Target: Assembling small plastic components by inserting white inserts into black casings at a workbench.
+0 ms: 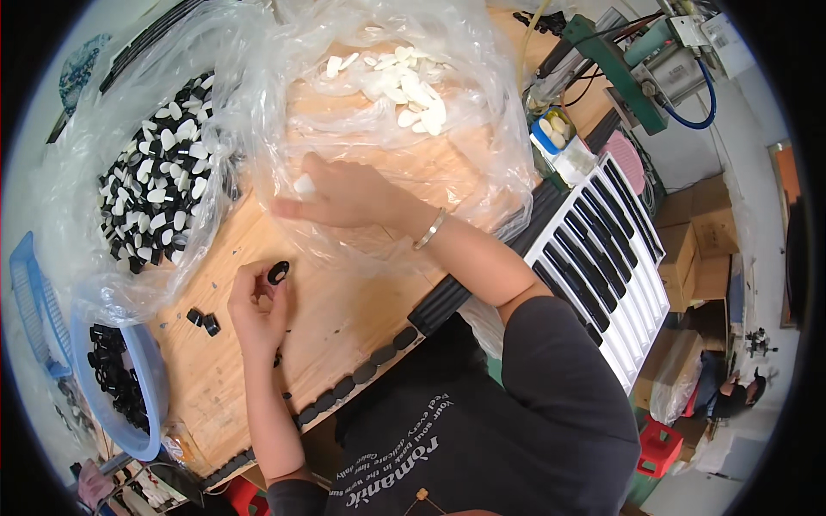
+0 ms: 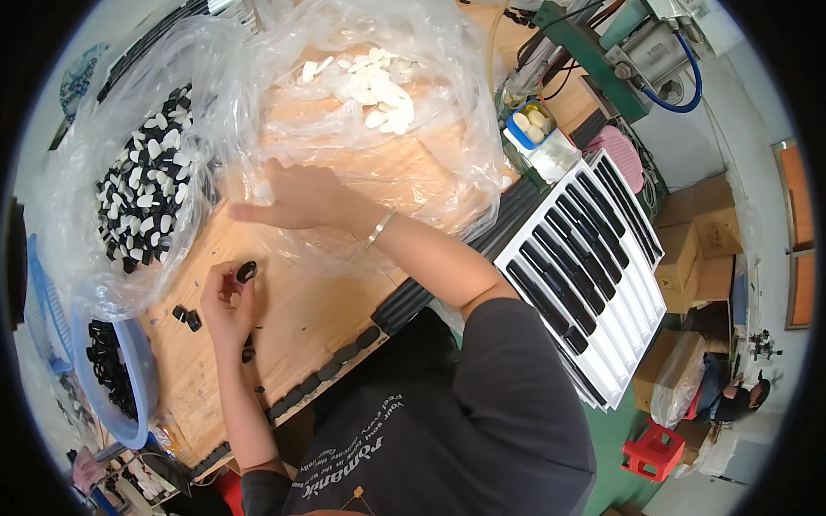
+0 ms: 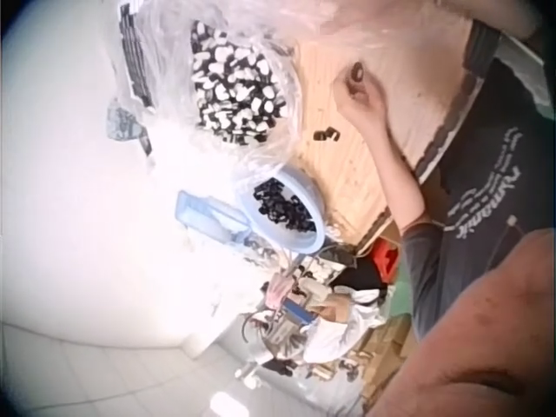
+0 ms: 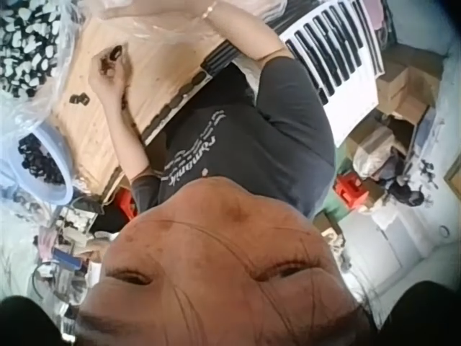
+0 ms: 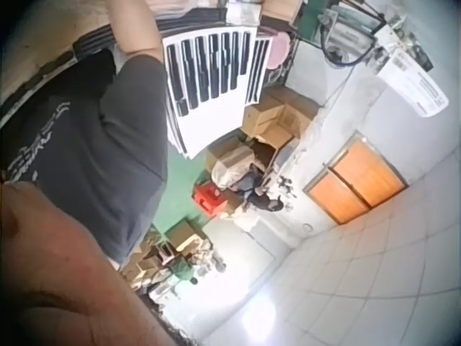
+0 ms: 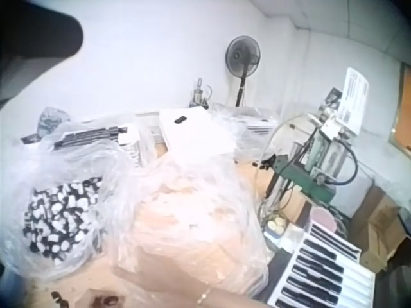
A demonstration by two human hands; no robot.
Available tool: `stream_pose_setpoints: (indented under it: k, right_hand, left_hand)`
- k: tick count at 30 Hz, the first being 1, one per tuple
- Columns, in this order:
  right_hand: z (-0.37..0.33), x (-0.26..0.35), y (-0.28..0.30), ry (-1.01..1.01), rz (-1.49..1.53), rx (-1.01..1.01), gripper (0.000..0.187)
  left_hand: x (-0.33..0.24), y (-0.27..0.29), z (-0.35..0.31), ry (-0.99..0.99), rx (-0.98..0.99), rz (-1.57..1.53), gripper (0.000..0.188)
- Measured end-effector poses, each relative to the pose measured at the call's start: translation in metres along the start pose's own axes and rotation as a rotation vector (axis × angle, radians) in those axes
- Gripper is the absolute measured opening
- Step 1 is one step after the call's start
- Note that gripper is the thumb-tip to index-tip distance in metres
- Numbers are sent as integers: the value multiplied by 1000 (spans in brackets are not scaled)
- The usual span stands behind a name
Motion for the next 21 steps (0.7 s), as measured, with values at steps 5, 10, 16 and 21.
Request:
stream_pose_setpoints:
  k: [5, 10, 16, 21]
  right_hand:
    - [19, -7, -32, 72, 484, -196, 49]
    - [12, 3, -39, 167, 582, -200, 32]
    - [0, 11, -63, 235, 983, -8, 11]
    - [-12, 32, -56, 551, 642, -187, 13]
  left_hand:
    - [10, 4, 0, 30, -103, -209, 28]
    - [8, 0, -1, 158, -94, -347, 28]
    - [8, 6, 1, 86, -219, -272, 26]
    - [5, 9, 1, 36, -273, -396, 28]
Point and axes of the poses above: each hand's wrist, its own z-axis towards the middle knuckle, its own y-axis out of the back of the hand, x = y × z, the point moved 3 cm from there along z, towards the middle knuckle, and after that the axes turned 2 degrees about -y, right-handed, at the moved point
